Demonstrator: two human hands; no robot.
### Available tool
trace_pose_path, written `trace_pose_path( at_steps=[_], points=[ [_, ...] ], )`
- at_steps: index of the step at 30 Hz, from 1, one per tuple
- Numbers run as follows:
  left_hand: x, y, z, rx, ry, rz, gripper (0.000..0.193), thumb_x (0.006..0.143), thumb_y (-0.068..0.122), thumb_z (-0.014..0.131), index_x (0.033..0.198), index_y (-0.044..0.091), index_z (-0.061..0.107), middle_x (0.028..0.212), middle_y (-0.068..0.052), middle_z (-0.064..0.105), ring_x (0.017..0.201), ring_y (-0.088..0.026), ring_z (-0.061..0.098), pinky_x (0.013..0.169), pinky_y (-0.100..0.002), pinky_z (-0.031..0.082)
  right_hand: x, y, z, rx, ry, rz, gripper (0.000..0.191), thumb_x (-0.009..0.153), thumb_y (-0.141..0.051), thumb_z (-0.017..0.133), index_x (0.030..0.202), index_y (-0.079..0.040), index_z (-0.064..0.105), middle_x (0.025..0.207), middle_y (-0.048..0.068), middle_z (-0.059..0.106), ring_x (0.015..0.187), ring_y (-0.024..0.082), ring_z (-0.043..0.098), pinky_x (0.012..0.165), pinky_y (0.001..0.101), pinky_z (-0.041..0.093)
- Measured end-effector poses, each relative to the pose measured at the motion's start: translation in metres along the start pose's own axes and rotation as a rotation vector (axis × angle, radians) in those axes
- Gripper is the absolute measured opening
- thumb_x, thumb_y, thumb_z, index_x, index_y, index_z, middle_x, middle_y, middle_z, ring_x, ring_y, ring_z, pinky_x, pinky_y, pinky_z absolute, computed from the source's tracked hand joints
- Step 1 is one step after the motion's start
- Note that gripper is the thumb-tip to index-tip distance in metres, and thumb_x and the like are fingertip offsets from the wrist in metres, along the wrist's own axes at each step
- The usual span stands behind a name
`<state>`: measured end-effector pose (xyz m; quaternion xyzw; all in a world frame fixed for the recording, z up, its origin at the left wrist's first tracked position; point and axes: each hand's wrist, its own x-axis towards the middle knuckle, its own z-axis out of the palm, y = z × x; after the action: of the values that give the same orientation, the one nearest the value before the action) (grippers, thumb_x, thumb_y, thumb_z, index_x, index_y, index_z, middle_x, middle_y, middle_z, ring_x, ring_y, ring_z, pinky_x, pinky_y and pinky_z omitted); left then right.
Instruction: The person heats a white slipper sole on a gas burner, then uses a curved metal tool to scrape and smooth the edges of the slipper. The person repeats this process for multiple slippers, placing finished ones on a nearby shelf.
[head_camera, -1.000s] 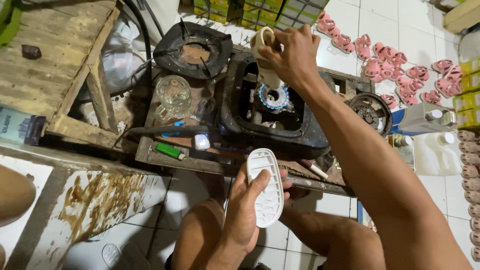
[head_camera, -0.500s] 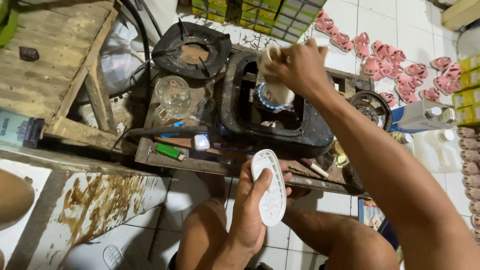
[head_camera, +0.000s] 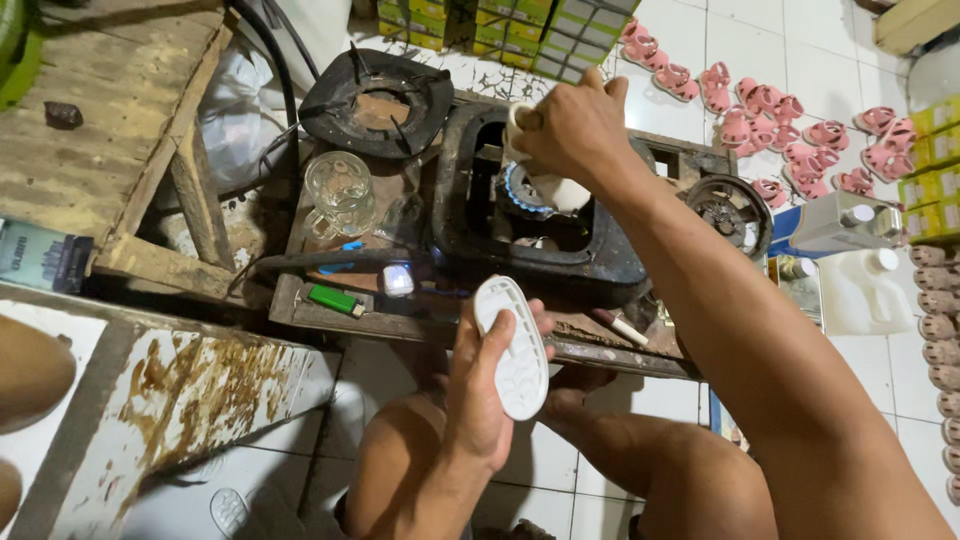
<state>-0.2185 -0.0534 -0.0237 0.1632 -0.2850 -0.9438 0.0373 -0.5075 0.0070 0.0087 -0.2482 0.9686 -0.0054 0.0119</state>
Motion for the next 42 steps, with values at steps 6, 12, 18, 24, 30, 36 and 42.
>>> trace_pose_path(
  at_steps=[6, 12, 18, 24, 30, 36, 42],
  points=[
    [0.003, -0.012, -0.005, 0.018, 0.025, 0.042, 0.042, 0.098, 0.027, 0.059, 0.133, 0.007, 0.052, 0.125, -0.013, 0.065, 0.108, -0.024, 0.068, 0.087, -0.038, 0.058, -0.068, 0.043, -0.013, 0.947, -0.169, 0.128, 0.033, 0.084, -0.03, 0.076, 0.104, -0.004, 0.076, 0.091, 0.013, 0.076, 0.088, 0.027, 0.074, 0.086, 0.036, 0.057],
    [-0.013, -0.017, 0.005, -0.01, -0.025, 0.039, 0.043, 0.099, 0.03, 0.056, 0.134, 0.007, 0.048, 0.127, -0.015, 0.066, 0.109, -0.026, 0.069, 0.088, -0.043, 0.059, -0.239, 0.047, -0.005, 2.363, -0.071, 0.3, 0.064, 0.1, -0.051, 0.054, 0.139, 0.001, 0.055, 0.12, 0.022, 0.069, 0.102, 0.032, 0.07, 0.088, 0.0434, 0.057],
    [-0.077, -0.013, 0.017, 0.09, -0.155, -0.012, 0.058, 0.102, 0.04, 0.045, 0.152, 0.012, 0.039, 0.134, -0.019, 0.061, 0.119, -0.031, 0.064, 0.098, -0.048, 0.055, -0.392, 0.006, -0.011, 2.965, 0.109, 0.191, 0.068, 0.107, -0.049, 0.05, 0.144, 0.007, 0.048, 0.133, 0.026, 0.06, 0.115, 0.035, 0.064, 0.104, 0.0454, 0.053],
    [-0.151, -0.018, 0.02, 0.09, -0.281, -0.041, 0.066, 0.103, 0.046, 0.039, 0.157, 0.01, 0.033, 0.138, -0.022, 0.059, 0.123, -0.034, 0.06, 0.102, -0.052, 0.053, -0.459, -0.034, -0.026, 3.079, 0.03, 0.289, 0.064, 0.101, -0.046, 0.05, 0.136, 0.008, 0.049, 0.125, 0.025, 0.063, 0.108, 0.033, 0.065, 0.101, 0.0441, 0.051],
    [-0.194, -0.021, 0.011, 0.01, -0.288, -0.079, 0.067, 0.106, 0.05, 0.034, 0.158, 0.008, 0.033, 0.14, -0.02, 0.057, 0.126, -0.031, 0.06, 0.106, -0.048, 0.052, -0.5, -0.06, -0.021, 2.716, 0.038, 0.547, 0.06, 0.096, -0.037, 0.05, 0.136, 0.008, 0.051, 0.119, 0.024, 0.068, 0.101, 0.032, 0.068, 0.093, 0.0427, 0.053],
    [-0.228, -0.02, 0.007, 0.107, -0.358, 0.031, 0.062, 0.11, 0.042, 0.036, 0.159, 0.004, 0.031, 0.144, -0.027, 0.055, 0.13, -0.033, 0.059, 0.11, -0.044, 0.05, -0.532, -0.099, -0.026, 1.983, 0.29, 0.264, 0.062, 0.094, -0.006, 0.067, 0.151, 0.008, 0.049, 0.128, 0.024, 0.066, 0.111, 0.028, 0.068, 0.094, 0.0384, 0.055],
    [-0.251, -0.032, 0.007, 0.207, -0.318, 0.029, 0.062, 0.108, 0.038, 0.038, 0.159, 0.003, 0.028, 0.147, -0.027, 0.054, 0.131, -0.032, 0.058, 0.11, -0.042, 0.049, -0.545, -0.132, -0.022, 1.502, 0.543, 0.297, 0.088, 0.074, 0.005, 0.083, 0.152, 0.003, 0.042, 0.135, 0.017, 0.064, 0.118, 0.021, 0.067, 0.098, 0.033, 0.058]
  ],
)
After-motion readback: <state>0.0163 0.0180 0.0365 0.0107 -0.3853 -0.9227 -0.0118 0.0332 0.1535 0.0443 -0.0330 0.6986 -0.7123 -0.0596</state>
